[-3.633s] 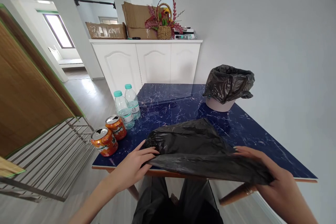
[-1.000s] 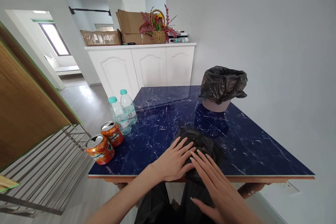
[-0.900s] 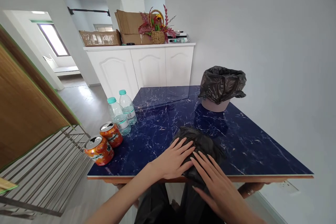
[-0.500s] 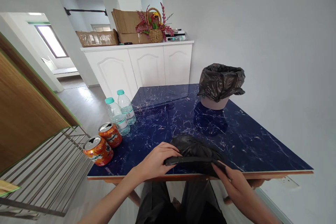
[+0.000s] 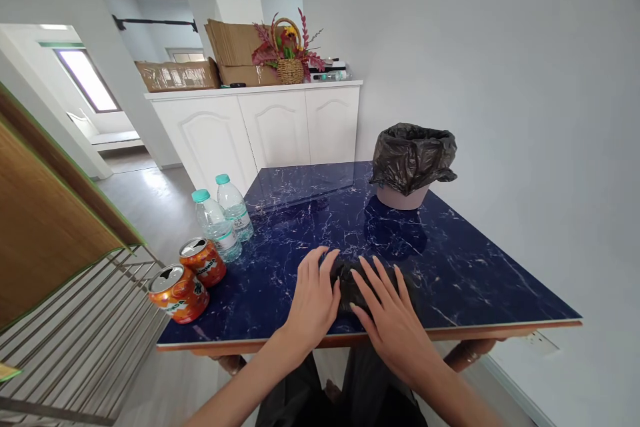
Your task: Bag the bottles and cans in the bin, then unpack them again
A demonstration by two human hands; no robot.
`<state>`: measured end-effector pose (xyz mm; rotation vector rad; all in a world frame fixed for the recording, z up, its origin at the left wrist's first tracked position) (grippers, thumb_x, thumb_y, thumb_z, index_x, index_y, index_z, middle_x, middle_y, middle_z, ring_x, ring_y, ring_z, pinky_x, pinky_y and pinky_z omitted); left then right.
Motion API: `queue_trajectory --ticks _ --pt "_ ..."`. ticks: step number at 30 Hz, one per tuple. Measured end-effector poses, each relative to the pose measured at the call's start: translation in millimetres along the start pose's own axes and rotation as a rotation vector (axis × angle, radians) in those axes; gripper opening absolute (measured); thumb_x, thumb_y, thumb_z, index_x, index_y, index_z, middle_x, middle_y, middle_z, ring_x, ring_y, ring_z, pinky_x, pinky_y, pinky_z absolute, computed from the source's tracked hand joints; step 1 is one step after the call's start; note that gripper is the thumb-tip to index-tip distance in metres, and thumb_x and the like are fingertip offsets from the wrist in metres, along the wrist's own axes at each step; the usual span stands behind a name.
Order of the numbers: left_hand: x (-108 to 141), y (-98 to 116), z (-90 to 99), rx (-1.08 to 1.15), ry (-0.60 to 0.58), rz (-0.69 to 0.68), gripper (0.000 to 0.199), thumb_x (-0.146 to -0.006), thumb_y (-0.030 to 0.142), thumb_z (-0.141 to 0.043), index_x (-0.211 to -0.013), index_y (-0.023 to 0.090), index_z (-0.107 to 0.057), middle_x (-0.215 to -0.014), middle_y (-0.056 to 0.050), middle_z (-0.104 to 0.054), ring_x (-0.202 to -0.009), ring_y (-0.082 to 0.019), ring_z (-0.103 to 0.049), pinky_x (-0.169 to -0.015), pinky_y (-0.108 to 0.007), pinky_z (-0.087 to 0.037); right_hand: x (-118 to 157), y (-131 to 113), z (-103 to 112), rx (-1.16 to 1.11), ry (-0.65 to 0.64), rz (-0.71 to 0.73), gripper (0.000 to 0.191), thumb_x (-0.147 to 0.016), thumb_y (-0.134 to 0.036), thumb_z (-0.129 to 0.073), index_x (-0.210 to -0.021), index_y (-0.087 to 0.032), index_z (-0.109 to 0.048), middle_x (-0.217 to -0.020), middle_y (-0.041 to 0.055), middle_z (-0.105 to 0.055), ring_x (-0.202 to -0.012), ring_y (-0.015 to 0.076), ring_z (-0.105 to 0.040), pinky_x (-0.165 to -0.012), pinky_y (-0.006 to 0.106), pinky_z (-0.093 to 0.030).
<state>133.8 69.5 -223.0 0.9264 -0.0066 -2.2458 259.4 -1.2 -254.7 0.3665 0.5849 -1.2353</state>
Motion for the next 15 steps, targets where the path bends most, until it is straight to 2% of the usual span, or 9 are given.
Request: queue_trajectory --ticks 2,5,7,10,12,15 --pt "-3.1 16.7 -2.0 -0.078 -0.070 -0.199 0.060 -0.105 0.010 -0.045 -0.163 0.021 -0.034 -0.166 -0.019 -0.047 -0.163 -0.034 -0.033 -0.130 -0.059 -0.035 2.1 5.9 -17.2 0.029 -0.032 -0.004 0.064 -0.115 -0.037 -0.040 -0.174 -0.020 -0.022 -0.177 0.0139 -0.030 -0.166 0.0373 -0.021 -0.129 0.070 -0.028" --pt "0.8 30.0 -19.9 -0.098 -0.343 -0.399 0.063 -0.106 0.015 -0.045 -0.167 0.017 -0.030 -0.172 -0.015 -0.042 -0.167 -0.031 -0.022 -0.137 -0.056 -0.023 8.5 9.7 -32.4 0.038 -0.069 0.021 0.060 -0.115 -0.036 -0.037 -0.171 -0.016 -0.031 -0.175 0.0148 -0.034 -0.166 0.0363 -0.022 -0.130 0.068 -0.028" --pt "4.5 25.8 -29.4 -0.086 -0.466 -0.400 0.058 -0.111 0.023 -0.040 -0.168 0.014 -0.029 -0.174 -0.015 -0.040 -0.167 -0.029 -0.024 -0.138 -0.054 -0.019 12.6 9.5 -35.7 0.032 -0.093 0.042 0.057 -0.115 -0.033 -0.036 -0.168 -0.014 -0.037 -0.174 0.0152 -0.037 -0.165 0.0357 -0.025 -0.130 0.066 -0.029" --pt "8.5 10.0 -39.5 -0.036 -0.572 -0.301 0.056 -0.117 0.034 -0.029 -0.170 0.017 -0.026 -0.177 -0.011 -0.034 -0.166 -0.025 -0.024 -0.138 -0.049 -0.019 15.7 10.9 -36.0 0.008 -0.122 0.031 0.056 -0.115 -0.032 -0.036 -0.168 -0.015 -0.038 -0.174 0.0134 -0.039 -0.163 0.0337 -0.030 -0.130 0.063 -0.031" --pt "10.8 1.3 -43.6 0.002 -0.604 -0.251 0.058 -0.117 0.041 -0.028 -0.171 0.021 -0.024 -0.177 -0.009 -0.032 -0.166 -0.024 -0.022 -0.138 -0.048 -0.019 15.9 13.3 -35.9 0.000 -0.132 0.004 0.058 -0.115 -0.035 -0.038 -0.169 -0.016 -0.036 -0.174 0.0121 -0.038 -0.163 0.0331 -0.031 -0.130 0.061 -0.033" --pt "12.8 -4.0 -45.4 0.033 -0.586 -0.246 0.061 -0.117 0.044 -0.029 -0.173 0.024 -0.020 -0.177 -0.008 -0.032 -0.167 -0.024 -0.020 -0.138 -0.048 -0.017 15.5 14.7 -36.8 0.004 -0.139 -0.008 0.058 -0.115 -0.036 -0.037 -0.169 -0.016 -0.036 -0.174 0.0118 -0.038 -0.162 0.0328 -0.034 -0.129 0.061 -0.036"
Point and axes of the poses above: each hand's wrist, its own x-axis away from the middle knuckle, its own z-axis out of the back of the hand, y = z × x, the point moved 8 cm from there along -x, towards the middle knuckle
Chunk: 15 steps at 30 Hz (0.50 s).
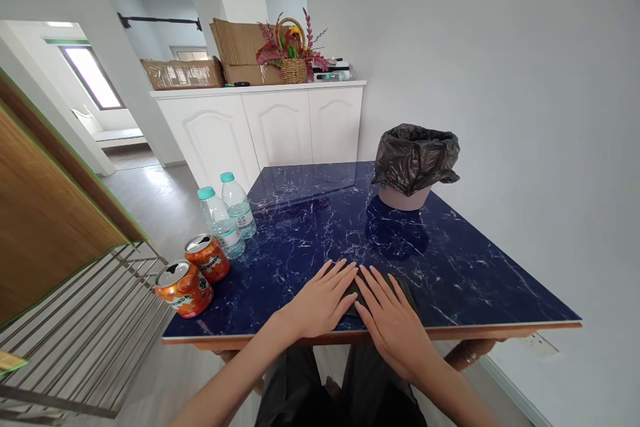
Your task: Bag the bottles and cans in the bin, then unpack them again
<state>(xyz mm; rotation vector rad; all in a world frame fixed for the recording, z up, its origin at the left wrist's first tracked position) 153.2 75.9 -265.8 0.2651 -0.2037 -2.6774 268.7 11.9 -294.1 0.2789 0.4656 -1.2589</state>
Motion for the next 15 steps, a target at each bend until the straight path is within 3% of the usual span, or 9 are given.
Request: queue_trajectory --ticks 7,12,15 --pt "2.0 -1.7 -5.8 -0.032 0.017 -0.005 0.064 -0.116 0.048 -0.027 -0.175 0.025 -0.016 -0.178 -0.007 -0.027 -0.167 -0.026 -0.017 -0.138 -0.049 -0.013 1.5 1.5 -3.4 0.002 -0.005 0.010 0.058 -0.116 -0.038 -0.036 -0.171 -0.019 -0.035 -0.173 0.0103 -0.039 -0.161 0.0318 -0.037 -0.128 0.060 -0.038" --pt "2.2 0.3 -4.5 0.011 -0.016 0.033 0.062 -0.116 0.048 -0.028 -0.172 0.020 -0.027 -0.178 -0.009 -0.030 -0.167 -0.027 -0.018 -0.138 -0.051 -0.014 1.9 0.0 -5.7 -0.004 -0.012 0.012 0.056 -0.116 -0.039 -0.033 -0.168 -0.019 -0.040 -0.173 0.0103 -0.040 -0.160 0.0323 -0.037 -0.127 0.060 -0.038" --pt "6.4 1.9 4.3 0.063 0.049 0.053 0.057 -0.116 0.045 -0.031 -0.168 0.021 -0.036 -0.175 -0.010 -0.036 -0.166 -0.026 -0.024 -0.138 -0.051 -0.018 -1.2 -1.5 -1.0 -0.031 -0.020 0.005 0.055 -0.116 -0.040 -0.033 -0.166 -0.020 -0.045 -0.170 0.0100 -0.045 -0.158 0.0315 -0.042 -0.127 0.060 -0.038"
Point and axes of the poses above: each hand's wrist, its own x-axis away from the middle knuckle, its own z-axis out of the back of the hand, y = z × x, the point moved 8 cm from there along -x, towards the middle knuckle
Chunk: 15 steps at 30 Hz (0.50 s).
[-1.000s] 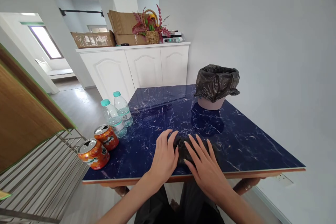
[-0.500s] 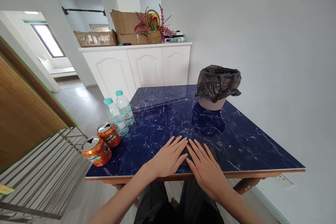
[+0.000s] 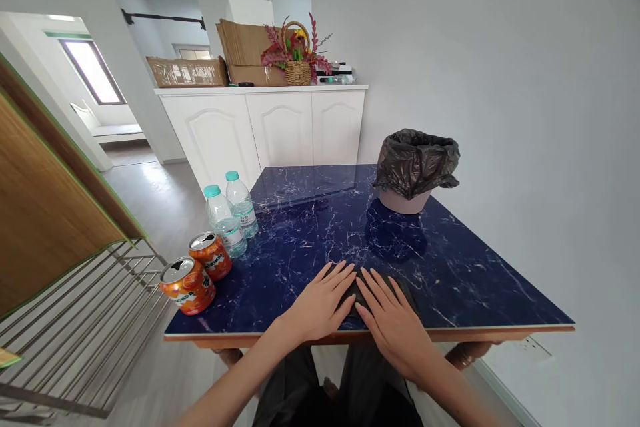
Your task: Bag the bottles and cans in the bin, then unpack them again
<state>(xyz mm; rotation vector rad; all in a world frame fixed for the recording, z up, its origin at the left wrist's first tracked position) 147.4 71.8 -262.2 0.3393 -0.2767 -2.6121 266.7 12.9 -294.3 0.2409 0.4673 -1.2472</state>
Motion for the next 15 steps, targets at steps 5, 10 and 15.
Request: queue_trajectory --ticks 5,10,15 --pt "18.1 -16.3 19.8 0.131 0.130 0.098 0.050 -0.116 0.044 -0.038 -0.163 0.026 -0.043 -0.174 -0.007 -0.040 -0.165 -0.024 -0.027 -0.137 -0.052 -0.026 -5.5 40.0 21.0 -0.113 0.062 -0.175 0.047 -0.114 -0.041 -0.036 -0.150 -0.023 -0.061 -0.151 0.0118 -0.066 -0.140 0.0308 -0.060 -0.117 0.056 -0.048" --pt "43.2 -49.1 33.9 0.140 0.206 0.223 0.045 -0.113 0.046 -0.046 -0.153 0.026 -0.055 -0.168 -0.009 -0.050 -0.163 -0.028 -0.034 -0.133 -0.056 -0.034 -0.7 113.5 18.8 -0.211 -0.015 -0.405 0.044 -0.102 -0.058 -0.056 -0.122 -0.023 -0.074 -0.125 0.0158 -0.070 -0.117 0.0369 -0.068 -0.099 0.056 -0.058" --pt "55.9 -64.8 40.1 0.160 0.267 0.312 0.039 -0.112 0.046 -0.048 -0.141 0.025 -0.064 -0.161 -0.010 -0.059 -0.159 -0.029 -0.042 -0.129 -0.055 -0.040 -5.9 111.0 20.7 -0.395 -0.184 -0.366 0.033 -0.092 -0.057 -0.067 -0.103 -0.026 -0.073 -0.116 0.0113 -0.070 -0.108 0.0325 -0.069 -0.094 0.051 -0.058"
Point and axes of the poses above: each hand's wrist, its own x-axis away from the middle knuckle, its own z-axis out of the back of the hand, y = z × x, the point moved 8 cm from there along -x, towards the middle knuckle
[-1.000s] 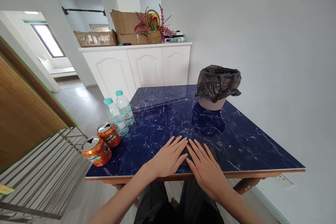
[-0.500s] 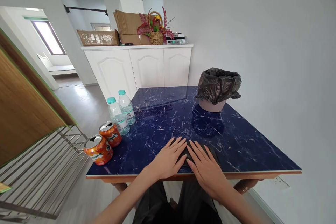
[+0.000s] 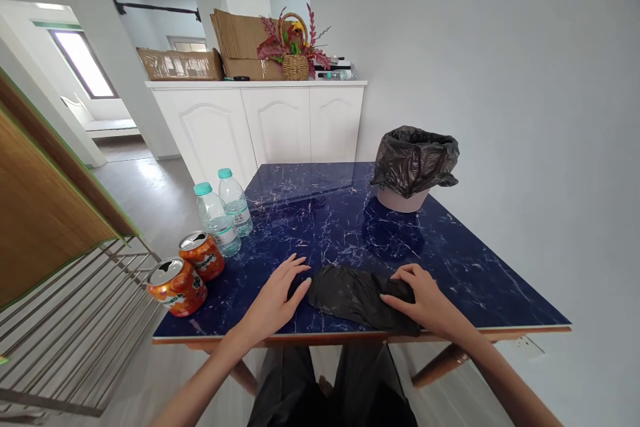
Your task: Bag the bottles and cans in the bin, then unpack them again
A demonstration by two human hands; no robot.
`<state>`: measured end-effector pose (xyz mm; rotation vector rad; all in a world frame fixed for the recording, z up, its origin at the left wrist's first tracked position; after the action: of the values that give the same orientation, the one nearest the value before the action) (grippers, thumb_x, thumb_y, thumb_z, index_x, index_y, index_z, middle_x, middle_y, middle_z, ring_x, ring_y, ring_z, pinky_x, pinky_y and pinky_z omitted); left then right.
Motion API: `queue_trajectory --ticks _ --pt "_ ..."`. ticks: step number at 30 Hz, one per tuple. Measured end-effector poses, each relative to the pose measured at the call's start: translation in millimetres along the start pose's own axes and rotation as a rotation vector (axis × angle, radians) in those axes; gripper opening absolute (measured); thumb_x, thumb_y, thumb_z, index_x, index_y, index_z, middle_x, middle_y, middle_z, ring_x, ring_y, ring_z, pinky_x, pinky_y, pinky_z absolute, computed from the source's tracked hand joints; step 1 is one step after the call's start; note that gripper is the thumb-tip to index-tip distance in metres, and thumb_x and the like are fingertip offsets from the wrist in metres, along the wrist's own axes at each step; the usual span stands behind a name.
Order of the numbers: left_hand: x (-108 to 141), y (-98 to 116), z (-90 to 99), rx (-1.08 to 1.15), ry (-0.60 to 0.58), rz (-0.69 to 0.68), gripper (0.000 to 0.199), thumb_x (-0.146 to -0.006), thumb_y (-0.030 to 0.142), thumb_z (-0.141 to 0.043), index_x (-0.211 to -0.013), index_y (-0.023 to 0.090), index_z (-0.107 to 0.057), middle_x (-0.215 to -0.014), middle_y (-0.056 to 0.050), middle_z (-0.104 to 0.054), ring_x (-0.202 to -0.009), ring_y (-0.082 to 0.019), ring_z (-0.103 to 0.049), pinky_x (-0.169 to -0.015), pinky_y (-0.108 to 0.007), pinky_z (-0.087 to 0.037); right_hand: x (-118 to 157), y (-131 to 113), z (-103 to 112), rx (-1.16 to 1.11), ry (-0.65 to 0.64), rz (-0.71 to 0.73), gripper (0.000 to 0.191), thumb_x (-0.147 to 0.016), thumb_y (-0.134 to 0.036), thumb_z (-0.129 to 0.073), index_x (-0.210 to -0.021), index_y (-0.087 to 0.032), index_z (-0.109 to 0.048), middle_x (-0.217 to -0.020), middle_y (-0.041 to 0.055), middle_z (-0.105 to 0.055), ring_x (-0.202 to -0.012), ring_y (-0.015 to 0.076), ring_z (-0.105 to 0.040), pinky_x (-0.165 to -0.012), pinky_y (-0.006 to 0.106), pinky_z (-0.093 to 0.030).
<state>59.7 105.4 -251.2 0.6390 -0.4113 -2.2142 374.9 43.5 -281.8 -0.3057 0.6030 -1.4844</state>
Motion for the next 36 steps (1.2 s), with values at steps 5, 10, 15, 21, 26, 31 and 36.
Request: queue_trajectory --ticks 5,10,15,21,26,31,36 --pt "-1.5 0.8 0.4 0.020 -0.006 0.037 0.037 -0.112 0.047 -0.049 -0.137 0.026 -0.067 -0.159 -0.008 -0.060 -0.157 -0.029 -0.045 -0.127 -0.055 -0.042 2.4 -24.3 11.5 -0.204 -0.151 -0.021 0.026 -0.097 -0.051 -0.063 -0.106 -0.027 -0.065 -0.106 0.0045 -0.076 -0.100 0.0263 -0.072 -0.086 0.039 -0.057" --pt "-3.1 2.1 4.7 0.008 -0.007 0.050 0.035 -0.111 0.047 -0.050 -0.134 0.029 -0.069 -0.159 -0.007 -0.061 -0.154 -0.029 -0.050 -0.124 -0.054 -0.048 -17.1 16.3 38.9 -0.380 -0.110 -0.149 0.041 -0.089 -0.058 -0.071 -0.112 -0.025 -0.066 -0.108 0.0067 -0.079 -0.096 0.0281 -0.076 -0.079 0.038 -0.060" --pt "-5.0 0.9 4.6 0.004 0.017 0.030 0.033 -0.111 0.046 -0.052 -0.133 0.029 -0.069 -0.156 -0.007 -0.063 -0.152 -0.029 -0.053 -0.124 -0.055 -0.048 -47.6 104.7 77.6 -0.443 0.148 -0.320 0.063 -0.079 -0.064 -0.078 -0.125 -0.022 -0.066 -0.107 0.0120 -0.083 -0.098 0.0331 -0.079 -0.083 0.043 -0.064" --pt "-6.7 -6.1 1.2 -0.027 -0.004 0.069 0.032 -0.110 0.045 -0.053 -0.137 0.033 -0.067 -0.160 -0.004 -0.059 -0.153 -0.029 -0.051 -0.124 -0.054 -0.049 -66.4 201.0 119.6 -0.238 0.344 -0.464 0.080 -0.078 -0.070 -0.072 -0.134 -0.014 -0.062 -0.113 0.0215 -0.080 -0.098 0.0373 -0.077 -0.082 0.048 -0.060" --pt "-8.3 -7.2 1.5 -0.050 -0.014 0.093 0.034 -0.110 0.047 -0.053 -0.140 0.036 -0.064 -0.161 -0.002 -0.058 -0.153 -0.030 -0.051 -0.122 -0.054 -0.051 -59.8 218.7 134.3 0.014 0.427 -0.437 0.084 -0.083 -0.064 -0.069 -0.147 -0.011 -0.058 -0.138 0.0287 -0.067 -0.123 0.0471 -0.065 -0.105 0.064 -0.049" --pt "-9.9 -7.3 1.5 -0.089 0.013 0.081 0.034 -0.109 0.045 -0.056 -0.140 0.036 -0.065 -0.162 -0.001 -0.057 -0.152 -0.030 -0.053 -0.122 -0.052 -0.052 -54.0 151.1 90.8 0.306 0.284 0.069 0.070 -0.104 -0.063 -0.049 -0.162 -0.022 -0.049 -0.168 0.0160 -0.046 -0.158 0.0381 -0.037 -0.129 0.059 -0.030" --pt "-9.9 -8.0 0.0 -0.103 -0.002 0.086 0.035 -0.109 0.045 -0.055 -0.143 0.036 -0.064 -0.163 0.000 -0.057 -0.152 -0.029 -0.053 -0.122 -0.051 -0.052 -50.7 146.9 34.6 0.430 0.044 0.010 0.074 -0.108 -0.073 -0.033 -0.171 -0.033 -0.036 -0.181 0.0077 -0.020 -0.167 0.0397 -0.013 -0.130 0.071 -0.019"
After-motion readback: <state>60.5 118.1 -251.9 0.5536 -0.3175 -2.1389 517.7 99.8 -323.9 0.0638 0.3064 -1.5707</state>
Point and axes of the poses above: each hand's wrist, its own x-axis away from the middle knuckle, its own z-axis out of the back of the hand, y = z × x, the point moved 8 cm from there along -x, towards the middle knuckle
